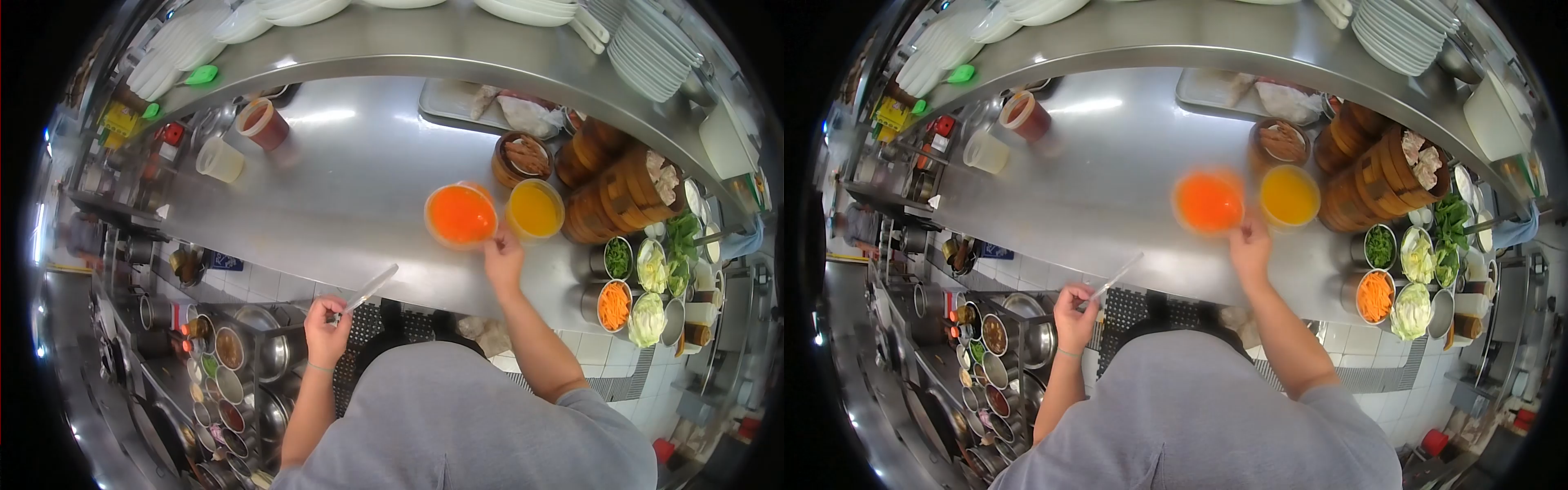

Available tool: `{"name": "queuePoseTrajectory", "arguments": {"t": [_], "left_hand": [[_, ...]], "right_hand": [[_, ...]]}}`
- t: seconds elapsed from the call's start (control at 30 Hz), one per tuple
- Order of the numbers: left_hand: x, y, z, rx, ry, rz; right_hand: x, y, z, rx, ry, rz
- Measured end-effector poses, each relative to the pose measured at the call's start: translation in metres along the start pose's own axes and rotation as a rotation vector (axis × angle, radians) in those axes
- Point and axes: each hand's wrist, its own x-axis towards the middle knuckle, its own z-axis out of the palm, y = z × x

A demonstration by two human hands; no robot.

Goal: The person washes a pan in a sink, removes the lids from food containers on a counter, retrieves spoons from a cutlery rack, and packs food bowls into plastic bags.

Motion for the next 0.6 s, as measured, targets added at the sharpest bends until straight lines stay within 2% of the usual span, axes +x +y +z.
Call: {"name": "queuePoseTrajectory", "arguments": {"t": [0.07, 0.1, 0.17, 0.3, 0.37, 0.6], "left_hand": [[0.0, -0.002, 0.0, -0.014, 0.008, -0.004], [-0.001, -0.003, -0.001, -0.026, 0.014, -0.005], [0.0, -0.004, -0.002, -0.022, 0.009, 0.001], [0.004, -0.004, -0.002, -0.007, 0.018, 0.031], [0.004, 0.0, -0.002, -0.012, 0.019, 0.025], [0.004, 0.002, -0.006, 0.027, 0.021, 0.024]], "right_hand": [[-0.005, 0.0, -0.001, 0.152, -0.065, 0.262], [-0.011, -0.003, -0.001, 0.151, -0.071, 0.261], [-0.023, -0.01, 0.001, 0.261, -0.107, 0.572], [-0.023, -0.004, -0.004, 0.391, -0.094, 0.635], [-0.027, 0.005, -0.002, 0.277, -0.237, 0.642], [0.009, 0.0, 0.009, 0.435, -0.148, 0.657]]}}
